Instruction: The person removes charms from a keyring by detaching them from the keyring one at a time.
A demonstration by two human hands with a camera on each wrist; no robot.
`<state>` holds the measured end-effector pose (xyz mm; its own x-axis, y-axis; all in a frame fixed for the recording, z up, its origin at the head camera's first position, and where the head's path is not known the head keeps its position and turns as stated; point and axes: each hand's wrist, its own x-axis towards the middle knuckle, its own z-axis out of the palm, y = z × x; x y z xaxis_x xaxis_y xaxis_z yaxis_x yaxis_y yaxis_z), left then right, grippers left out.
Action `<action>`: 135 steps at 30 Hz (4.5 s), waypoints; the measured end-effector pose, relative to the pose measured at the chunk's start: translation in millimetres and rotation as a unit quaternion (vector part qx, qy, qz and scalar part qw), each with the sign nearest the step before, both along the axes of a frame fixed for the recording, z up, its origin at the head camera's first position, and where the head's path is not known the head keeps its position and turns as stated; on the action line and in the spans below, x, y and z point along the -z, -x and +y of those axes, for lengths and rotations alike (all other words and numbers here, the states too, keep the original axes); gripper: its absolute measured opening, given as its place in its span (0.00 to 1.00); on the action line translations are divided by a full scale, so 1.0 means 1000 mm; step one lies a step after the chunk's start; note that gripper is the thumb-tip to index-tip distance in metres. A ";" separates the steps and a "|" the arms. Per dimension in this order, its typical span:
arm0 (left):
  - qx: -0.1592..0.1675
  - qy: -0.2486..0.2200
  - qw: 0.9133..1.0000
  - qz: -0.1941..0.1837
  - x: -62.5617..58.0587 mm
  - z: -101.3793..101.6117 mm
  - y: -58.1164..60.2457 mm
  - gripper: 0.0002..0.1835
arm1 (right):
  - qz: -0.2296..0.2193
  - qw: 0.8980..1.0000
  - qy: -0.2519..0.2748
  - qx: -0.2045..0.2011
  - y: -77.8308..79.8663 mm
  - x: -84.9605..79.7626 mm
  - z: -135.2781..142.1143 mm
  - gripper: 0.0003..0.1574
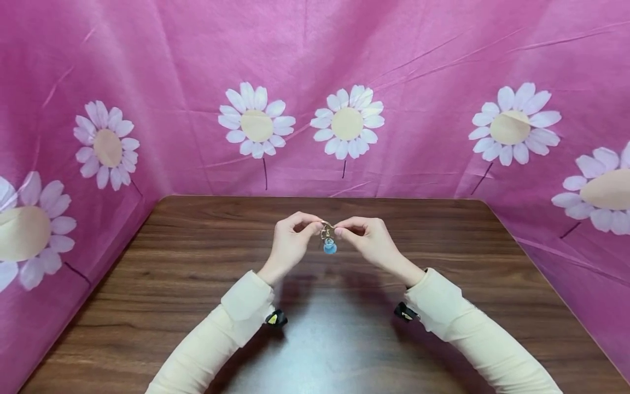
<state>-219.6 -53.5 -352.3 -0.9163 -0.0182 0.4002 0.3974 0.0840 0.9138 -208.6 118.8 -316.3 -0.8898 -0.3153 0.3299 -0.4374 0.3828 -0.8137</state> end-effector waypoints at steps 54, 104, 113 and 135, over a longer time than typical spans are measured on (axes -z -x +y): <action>0.093 -0.151 0.966 -0.186 0.024 -0.002 0.015 0.10 | -0.060 0.990 -0.107 0.070 0.111 0.086 0.064 0.18; 0.108 -0.151 0.962 -0.202 0.025 -0.005 0.017 0.13 | -0.208 0.970 -0.117 0.039 0.148 0.101 0.068 0.30; 0.106 -0.133 0.970 -0.173 0.017 0.000 0.013 0.12 | -0.160 0.980 -0.096 0.066 0.131 0.080 0.072 0.25; 0.119 0.021 0.990 -0.070 0.000 -0.002 0.005 0.08 | -0.144 0.985 0.051 -0.084 0.031 0.049 0.008 0.14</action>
<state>-224.9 -55.9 -352.3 -0.9392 0.2191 0.2644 0.2799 0.0426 0.9591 -240.1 127.3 -365.5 -0.8893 -0.4442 0.1091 -0.2329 0.2344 -0.9438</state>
